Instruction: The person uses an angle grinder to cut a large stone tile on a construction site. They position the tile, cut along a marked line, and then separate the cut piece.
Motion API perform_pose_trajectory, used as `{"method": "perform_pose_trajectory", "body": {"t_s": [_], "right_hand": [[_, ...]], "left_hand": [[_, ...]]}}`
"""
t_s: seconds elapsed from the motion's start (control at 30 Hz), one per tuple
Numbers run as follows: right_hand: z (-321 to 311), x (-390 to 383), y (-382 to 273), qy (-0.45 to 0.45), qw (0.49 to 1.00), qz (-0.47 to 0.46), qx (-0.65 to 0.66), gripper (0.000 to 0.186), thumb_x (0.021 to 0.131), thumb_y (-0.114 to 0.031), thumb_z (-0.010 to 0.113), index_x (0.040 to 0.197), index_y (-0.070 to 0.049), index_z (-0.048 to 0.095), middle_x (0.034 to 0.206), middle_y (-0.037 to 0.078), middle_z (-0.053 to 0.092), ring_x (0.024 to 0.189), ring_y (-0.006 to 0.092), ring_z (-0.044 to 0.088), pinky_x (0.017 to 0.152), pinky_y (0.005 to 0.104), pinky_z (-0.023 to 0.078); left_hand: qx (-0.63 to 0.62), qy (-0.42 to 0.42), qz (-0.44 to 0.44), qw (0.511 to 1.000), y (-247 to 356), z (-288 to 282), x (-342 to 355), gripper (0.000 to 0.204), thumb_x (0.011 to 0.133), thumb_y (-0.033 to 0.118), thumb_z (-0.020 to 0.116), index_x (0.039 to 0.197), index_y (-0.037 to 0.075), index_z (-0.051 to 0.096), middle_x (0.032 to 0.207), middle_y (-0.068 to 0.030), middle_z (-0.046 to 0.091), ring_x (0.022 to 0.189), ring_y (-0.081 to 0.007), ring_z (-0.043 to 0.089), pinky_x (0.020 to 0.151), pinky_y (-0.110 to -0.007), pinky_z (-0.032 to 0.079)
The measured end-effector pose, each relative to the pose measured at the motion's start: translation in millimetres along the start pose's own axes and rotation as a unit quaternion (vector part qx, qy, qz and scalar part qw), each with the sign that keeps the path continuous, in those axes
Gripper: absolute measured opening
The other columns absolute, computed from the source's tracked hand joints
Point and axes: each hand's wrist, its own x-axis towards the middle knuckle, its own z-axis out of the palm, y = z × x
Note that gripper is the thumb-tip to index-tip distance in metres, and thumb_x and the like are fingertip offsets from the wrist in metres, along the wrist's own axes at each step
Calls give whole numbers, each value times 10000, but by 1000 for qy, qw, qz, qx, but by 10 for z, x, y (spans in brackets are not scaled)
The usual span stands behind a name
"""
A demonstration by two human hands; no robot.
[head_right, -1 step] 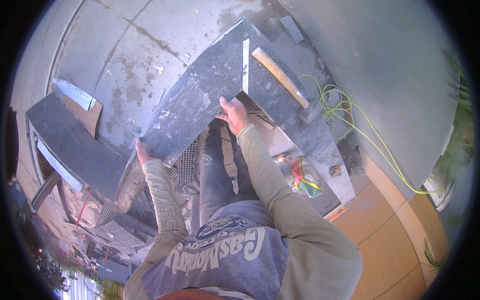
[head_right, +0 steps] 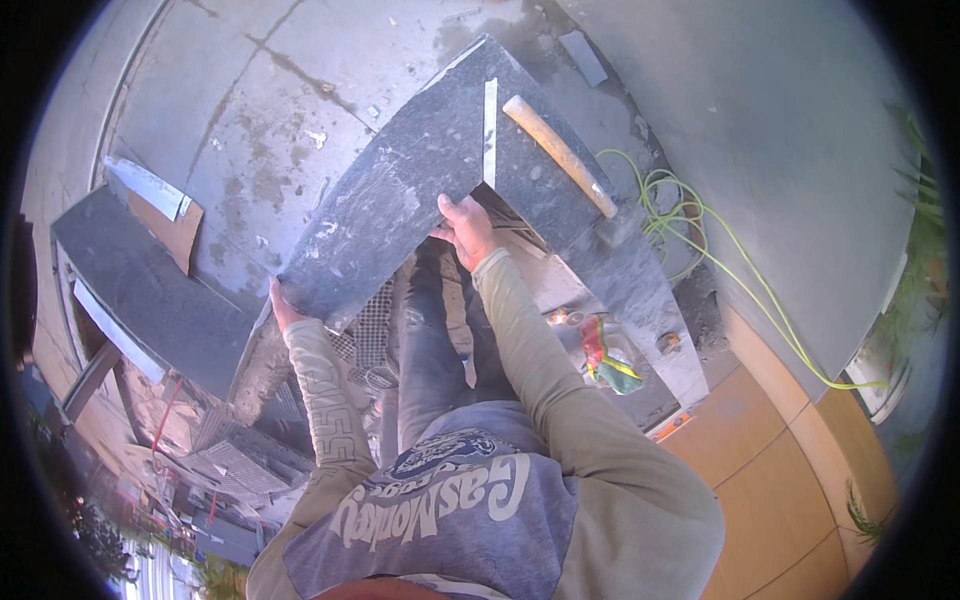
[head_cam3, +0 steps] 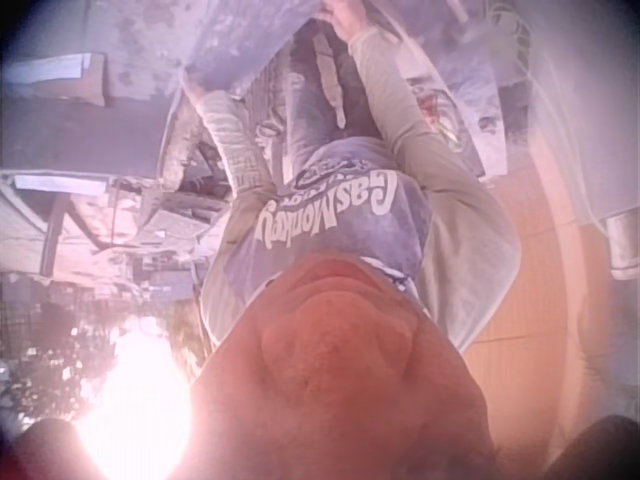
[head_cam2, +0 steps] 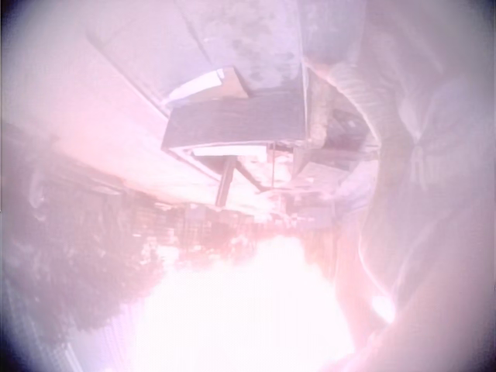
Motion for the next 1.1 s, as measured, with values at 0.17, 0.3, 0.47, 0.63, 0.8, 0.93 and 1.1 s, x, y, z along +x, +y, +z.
{"method": "perform_pose_trajectory", "body": {"t_s": [0.17,0.3,0.47,0.63,0.8,0.93,1.1], "right_hand": [[-56,37,-47,-2,1000,20,-1,390,1028,-351,619,1244,-34,552,1215,105,655,1112,243,654,924,462,547],[-21,126,-178,-6,1000,30,-6,570,1021,-468,589,1314,16,519,1245,134,646,1080,256,681,868,461,596],[-76,220,-237,15,999,29,-14,681,1007,-532,576,1330,62,500,1224,186,655,1016,284,712,792,432,627],[-40,157,-331,74,996,21,-51,708,1006,-522,574,1324,104,480,1187,234,658,973,317,725,753,420,639],[-87,190,-382,80,994,46,-55,750,1027,-529,532,1371,131,436,1210,262,635,979,345,721,755,414,640],[-211,261,-355,22,997,63,-33,723,1052,-516,493,1424,94,385,1237,234,621,1071,352,679,841,462,614],[-180,236,-396,42,996,73,-11,685,1049,-523,497,1340,97,491,1206,245,661,1016,326,709,804,427,621]], "left_hand": [[21,15,-14,1000,22,20,154,634,929,502,666,1365,47,595,1282,-105,656,1153,-305,632,1005,-464,511],[85,2,-31,996,96,-191,487,616,893,473,726,1328,55,601,1258,-133,646,1054,-305,660,868,-465,536],[238,94,-68,964,284,-142,403,618,856,507,753,1244,45,618,1139,-156,672,837,-310,689,631,-459,539],[309,101,-64,944,296,-108,351,745,833,568,748,1323,40,559,1217,-148,601,923,-333,651,657,-469,532],[354,135,-82,922,294,-133,387,871,825,617,743,1423,35,496,1285,-168,560,1008,-355,615,690,-453,534],[352,141,-95,920,284,-172,422,893,809,662,757,1396,31,522,1250,-153,570,936,-326,615,656,-420,522],[361,126,-81,921,269,-254,512,730,825,648,764,1200,37,633,1044,-94,601,780,-231,596,578,-355,482]]}}
